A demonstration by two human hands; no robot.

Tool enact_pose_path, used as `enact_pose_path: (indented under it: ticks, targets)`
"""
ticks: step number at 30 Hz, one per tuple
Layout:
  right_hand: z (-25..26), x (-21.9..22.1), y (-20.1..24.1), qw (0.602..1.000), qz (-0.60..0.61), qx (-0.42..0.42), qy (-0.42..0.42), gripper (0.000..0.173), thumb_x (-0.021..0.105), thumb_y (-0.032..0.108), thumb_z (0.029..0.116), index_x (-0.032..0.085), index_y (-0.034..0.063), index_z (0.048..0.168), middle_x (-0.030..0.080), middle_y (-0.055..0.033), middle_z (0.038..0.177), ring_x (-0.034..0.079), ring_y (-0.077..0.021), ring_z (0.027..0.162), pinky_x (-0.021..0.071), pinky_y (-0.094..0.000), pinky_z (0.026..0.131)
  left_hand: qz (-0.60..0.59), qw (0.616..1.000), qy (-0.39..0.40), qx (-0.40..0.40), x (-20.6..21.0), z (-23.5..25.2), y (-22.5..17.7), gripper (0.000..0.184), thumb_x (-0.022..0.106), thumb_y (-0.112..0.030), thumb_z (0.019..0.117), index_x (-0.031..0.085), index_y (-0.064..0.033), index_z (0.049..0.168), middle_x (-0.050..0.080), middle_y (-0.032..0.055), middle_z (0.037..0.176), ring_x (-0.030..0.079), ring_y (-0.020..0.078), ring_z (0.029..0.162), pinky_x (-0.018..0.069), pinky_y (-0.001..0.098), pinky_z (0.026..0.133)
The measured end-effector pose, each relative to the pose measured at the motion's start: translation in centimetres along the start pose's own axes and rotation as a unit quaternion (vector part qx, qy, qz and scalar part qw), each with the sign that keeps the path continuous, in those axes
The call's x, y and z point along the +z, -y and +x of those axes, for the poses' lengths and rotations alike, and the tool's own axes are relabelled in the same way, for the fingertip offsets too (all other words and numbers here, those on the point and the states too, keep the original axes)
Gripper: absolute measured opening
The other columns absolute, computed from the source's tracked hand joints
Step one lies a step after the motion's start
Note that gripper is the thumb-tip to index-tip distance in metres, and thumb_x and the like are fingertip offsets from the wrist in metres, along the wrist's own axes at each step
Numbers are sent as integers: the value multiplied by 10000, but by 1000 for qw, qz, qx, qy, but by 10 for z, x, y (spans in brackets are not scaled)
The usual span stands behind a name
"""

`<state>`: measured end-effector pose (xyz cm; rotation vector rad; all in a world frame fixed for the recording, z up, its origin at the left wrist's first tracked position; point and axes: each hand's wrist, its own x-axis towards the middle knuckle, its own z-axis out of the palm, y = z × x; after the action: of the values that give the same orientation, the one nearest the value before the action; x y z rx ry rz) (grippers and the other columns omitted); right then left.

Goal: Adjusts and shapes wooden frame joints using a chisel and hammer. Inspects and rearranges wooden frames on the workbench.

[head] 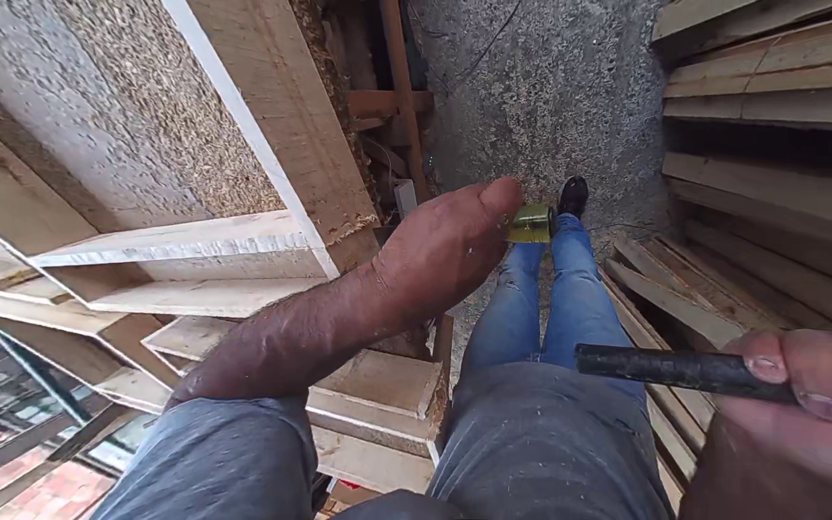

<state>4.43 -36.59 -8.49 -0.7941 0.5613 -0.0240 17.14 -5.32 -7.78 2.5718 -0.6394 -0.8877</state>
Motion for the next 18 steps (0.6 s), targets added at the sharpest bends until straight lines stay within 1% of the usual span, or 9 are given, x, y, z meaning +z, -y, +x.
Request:
enact_pose_path:
  ticks: [2,4,5,7,9,11,13,15,18]
  targets:
    - [-22,48,-57,986,-114,118,5,589,397,700,998,597,152,918,518,43,566,513,-78,411,473,-251,363,5,999,21,-26,0,1,2,126,620,-153,974,564,-59,1036,596,101,816,658,274,700,561,439,588]
    - [-20,43,-46,962,-167,210,43,581,423,709,980,605,158,948,506,58,584,503,-78,422,485,-268,380,4,998,48,-38,1,-4,2,146,629,-143,971,551,-46,1045,597,121,830,664,304,709,565,471,592]
    - [3,28,-30,972,-151,173,52,589,418,700,992,625,151,951,514,53,577,516,-88,429,503,-280,403,15,998,39,-37,-1,1,8,146,636,-150,969,545,-56,1033,591,111,823,658,295,701,560,462,585]
    - [20,-3,11,993,-60,83,50,662,277,659,1046,585,78,973,544,-21,599,575,-161,483,556,-348,476,7,998,51,-35,2,-8,4,145,625,-167,985,540,-65,1044,583,103,828,656,288,704,556,454,579]
    - [21,14,-10,999,3,35,35,689,245,667,1040,561,60,960,537,-53,599,566,-192,482,539,-370,473,13,999,34,-24,-1,-6,9,148,632,-160,972,540,-64,1039,583,101,826,656,284,698,556,451,574]
    - [-12,52,-56,987,-84,133,-30,617,330,694,1018,576,145,883,498,38,553,490,-81,395,459,-244,356,4,998,47,-40,3,-6,8,154,646,-131,960,547,-49,1044,598,124,832,664,312,717,565,484,595]
    - [-34,42,-55,945,-163,282,27,597,413,717,982,580,149,909,483,58,556,488,-71,395,479,-258,362,7,995,87,-56,5,-12,5,138,644,-116,952,564,-41,1036,614,141,831,675,337,719,563,510,591]
    - [-12,14,-54,953,-167,247,57,570,453,737,952,639,198,937,496,70,547,500,-74,402,501,-279,387,36,994,83,-64,-2,-7,17,137,630,-168,971,593,-65,1053,619,121,828,680,320,722,558,490,571]
    - [-8,-14,-35,973,-122,195,17,577,401,730,975,665,217,951,558,53,563,550,-99,415,515,-295,391,-16,999,40,-34,-2,-21,16,138,646,-213,978,619,-88,1030,615,73,828,669,247,734,563,419,583]
